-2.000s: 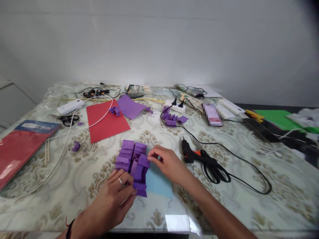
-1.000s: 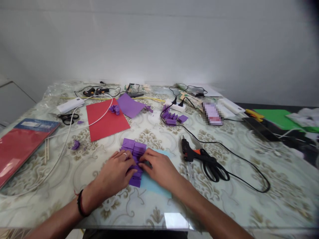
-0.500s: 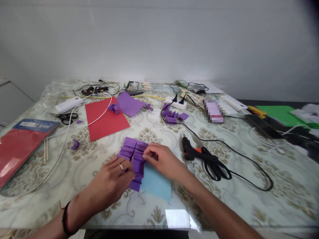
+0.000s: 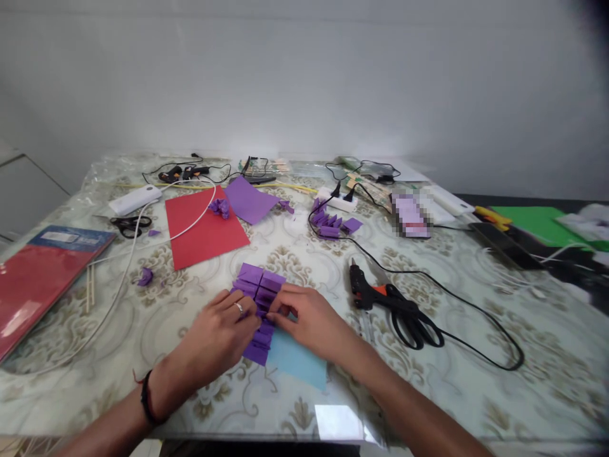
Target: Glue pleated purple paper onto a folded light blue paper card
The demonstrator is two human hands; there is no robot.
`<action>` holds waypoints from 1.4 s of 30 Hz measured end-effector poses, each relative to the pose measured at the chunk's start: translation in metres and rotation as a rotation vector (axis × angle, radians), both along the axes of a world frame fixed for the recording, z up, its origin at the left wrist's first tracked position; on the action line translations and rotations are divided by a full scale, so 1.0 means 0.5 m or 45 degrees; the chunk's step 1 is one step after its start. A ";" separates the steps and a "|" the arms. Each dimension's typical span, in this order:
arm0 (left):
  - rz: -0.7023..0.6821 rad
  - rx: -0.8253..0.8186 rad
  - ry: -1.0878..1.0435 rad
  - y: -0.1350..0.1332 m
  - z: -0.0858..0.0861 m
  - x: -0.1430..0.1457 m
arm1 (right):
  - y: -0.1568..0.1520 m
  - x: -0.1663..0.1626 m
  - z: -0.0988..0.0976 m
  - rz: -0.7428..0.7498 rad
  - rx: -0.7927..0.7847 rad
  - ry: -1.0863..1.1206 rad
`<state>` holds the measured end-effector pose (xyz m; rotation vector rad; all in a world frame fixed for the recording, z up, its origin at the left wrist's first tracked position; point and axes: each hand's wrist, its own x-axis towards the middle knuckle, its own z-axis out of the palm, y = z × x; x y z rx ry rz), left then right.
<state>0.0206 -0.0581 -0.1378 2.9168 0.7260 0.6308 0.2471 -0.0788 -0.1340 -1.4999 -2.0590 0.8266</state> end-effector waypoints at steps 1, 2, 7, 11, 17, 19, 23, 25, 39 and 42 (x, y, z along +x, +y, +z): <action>0.004 0.009 0.020 0.004 -0.007 0.002 | -0.002 -0.004 -0.005 0.003 -0.001 -0.024; 0.009 0.006 0.036 0.007 -0.014 0.004 | -0.004 -0.007 -0.011 0.006 -0.002 -0.046; 0.050 -0.138 0.068 0.012 -0.041 0.004 | -0.011 -0.016 -0.036 0.026 -0.006 -0.126; 0.043 -0.220 0.013 0.015 -0.024 -0.004 | -0.012 -0.007 -0.023 0.057 0.011 -0.107; 0.186 -0.209 -0.187 0.085 0.004 -0.030 | 0.021 0.031 0.010 -0.117 0.166 0.083; 0.186 -0.239 -0.061 0.122 -0.003 -0.037 | 0.037 0.036 0.004 -0.119 0.172 0.071; 0.093 -0.317 0.086 0.167 -0.026 -0.040 | 0.049 0.023 -0.024 -0.009 0.145 -0.006; 0.068 -0.338 0.120 0.174 -0.034 -0.038 | 0.047 0.012 -0.033 0.036 0.139 -0.064; 0.063 -0.539 0.146 0.214 -0.016 0.006 | 0.078 0.019 -0.016 0.129 0.169 -0.349; 0.050 -0.582 0.153 0.205 -0.009 -0.004 | 0.077 0.025 -0.020 0.121 0.192 -0.316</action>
